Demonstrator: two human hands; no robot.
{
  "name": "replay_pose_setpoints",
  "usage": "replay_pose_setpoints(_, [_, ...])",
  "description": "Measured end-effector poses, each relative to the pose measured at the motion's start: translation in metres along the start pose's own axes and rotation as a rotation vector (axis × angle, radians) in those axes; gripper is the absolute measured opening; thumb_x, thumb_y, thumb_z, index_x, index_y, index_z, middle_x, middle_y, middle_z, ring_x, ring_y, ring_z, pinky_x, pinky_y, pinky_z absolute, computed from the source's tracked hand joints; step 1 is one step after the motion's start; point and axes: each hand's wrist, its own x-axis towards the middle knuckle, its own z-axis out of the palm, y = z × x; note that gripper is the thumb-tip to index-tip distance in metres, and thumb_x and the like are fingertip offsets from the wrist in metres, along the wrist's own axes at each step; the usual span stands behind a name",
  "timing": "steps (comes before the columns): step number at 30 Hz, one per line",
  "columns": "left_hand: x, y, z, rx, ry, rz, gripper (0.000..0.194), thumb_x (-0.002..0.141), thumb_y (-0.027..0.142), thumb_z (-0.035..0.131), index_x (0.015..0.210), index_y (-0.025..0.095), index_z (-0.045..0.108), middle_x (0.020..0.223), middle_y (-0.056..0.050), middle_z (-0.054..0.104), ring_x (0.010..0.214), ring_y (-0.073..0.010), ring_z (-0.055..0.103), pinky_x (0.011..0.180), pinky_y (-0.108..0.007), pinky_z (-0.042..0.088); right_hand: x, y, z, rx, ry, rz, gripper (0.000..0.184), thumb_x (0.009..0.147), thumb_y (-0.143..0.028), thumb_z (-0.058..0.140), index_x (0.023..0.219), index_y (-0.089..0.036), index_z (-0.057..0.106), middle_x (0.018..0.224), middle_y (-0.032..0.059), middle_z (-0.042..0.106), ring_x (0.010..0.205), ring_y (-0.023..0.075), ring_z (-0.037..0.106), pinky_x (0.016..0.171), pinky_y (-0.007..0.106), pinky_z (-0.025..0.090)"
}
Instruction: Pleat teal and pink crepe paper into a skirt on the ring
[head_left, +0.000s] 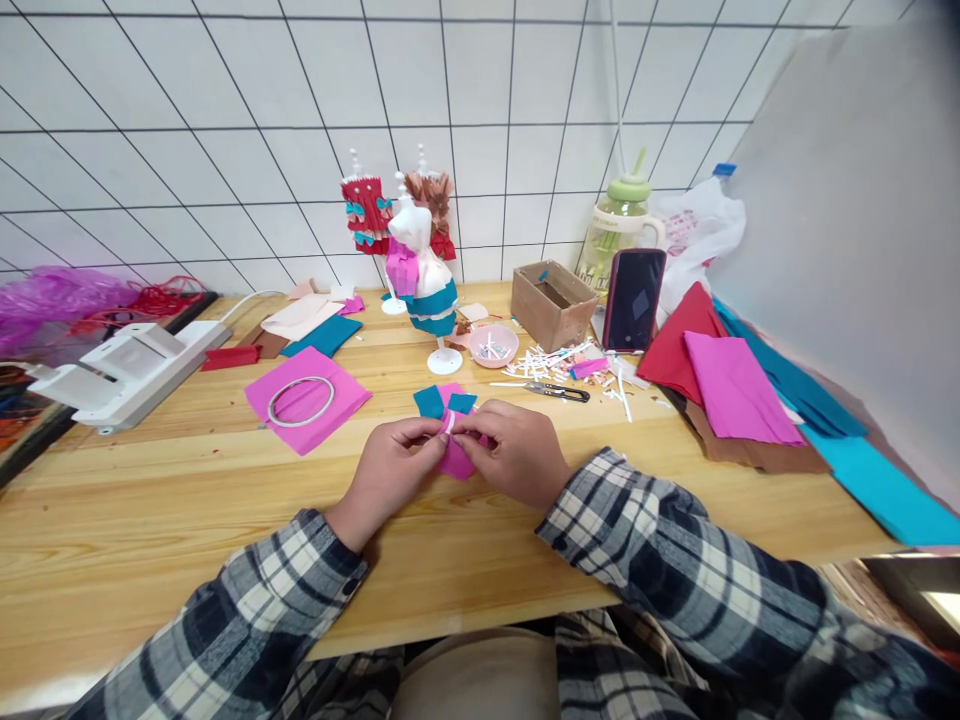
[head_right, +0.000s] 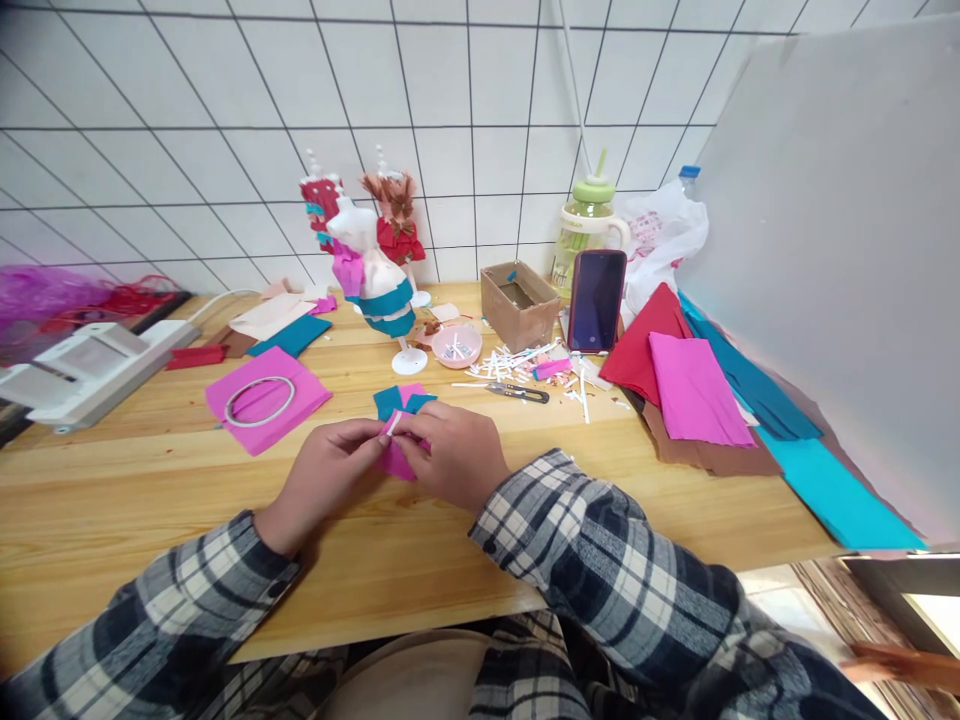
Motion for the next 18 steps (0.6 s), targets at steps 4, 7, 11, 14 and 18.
replay_pose_setpoints(4, [0.0001,-0.0009,0.0001,-0.003,-0.023,0.011,0.025,0.077,0.036,0.062,0.081,0.017,0.077,0.082,-0.005,0.077,0.074,-0.0209,0.069,0.07,-0.028,0.055,0.0012,0.0022,-0.0016,0.014,0.008,0.019,0.014,0.088,-0.03,0.061,0.096,-0.026,0.072,0.084,-0.0001,0.068,0.073,0.0128,0.06,0.063,0.025,0.04])
replay_pose_setpoints(7, [-0.0002,-0.0019,0.0001,0.024,-0.027,0.032,0.024,0.078,0.036,0.063,0.081,0.017,0.077,0.08,-0.005,0.077,0.072,-0.02,0.069,0.069,-0.027,0.055,0.0018,0.0029,-0.002,0.027,0.028,0.031,0.014,0.088,-0.03,0.061,0.096,-0.025,0.072,0.087,-0.0007,0.069,0.071,0.0116,0.06,0.062,0.025,0.041])
replay_pose_setpoints(11, [-0.0011,-0.0025,-0.0001,0.092,-0.013,0.077,0.022,0.078,0.036,0.063,0.078,0.018,0.076,0.078,-0.004,0.077,0.071,-0.0193,0.069,0.069,-0.027,0.055,0.0026,0.0021,-0.0019,0.028,0.022,0.024,0.015,0.087,-0.03,0.061,0.095,-0.025,0.073,0.085,-0.0006,0.069,0.071,0.0118,0.06,0.063,0.025,0.041])
replay_pose_setpoints(14, [-0.0018,-0.0037,-0.0001,0.151,-0.002,0.111,0.021,0.078,0.036,0.063,0.078,0.019,0.076,0.08,-0.004,0.077,0.072,-0.019,0.069,0.071,-0.027,0.055,0.0036,0.0006,-0.002,0.044,0.013,0.049,0.014,0.086,-0.029,0.062,0.093,-0.024,0.073,0.083,0.0,0.069,0.07,0.0122,0.059,0.062,0.025,0.04])
replay_pose_setpoints(18, [-0.0023,-0.0069,0.0,0.195,0.006,0.164,0.019,0.079,0.033,0.062,0.08,0.02,0.076,0.084,-0.003,0.077,0.077,-0.0182,0.07,0.074,-0.026,0.054,0.0056,-0.0015,-0.0023,0.133,-0.01,0.125,0.011,0.081,-0.024,0.062,0.087,-0.022,0.072,0.077,-0.0008,0.067,0.066,0.0111,0.057,0.06,0.023,0.04])
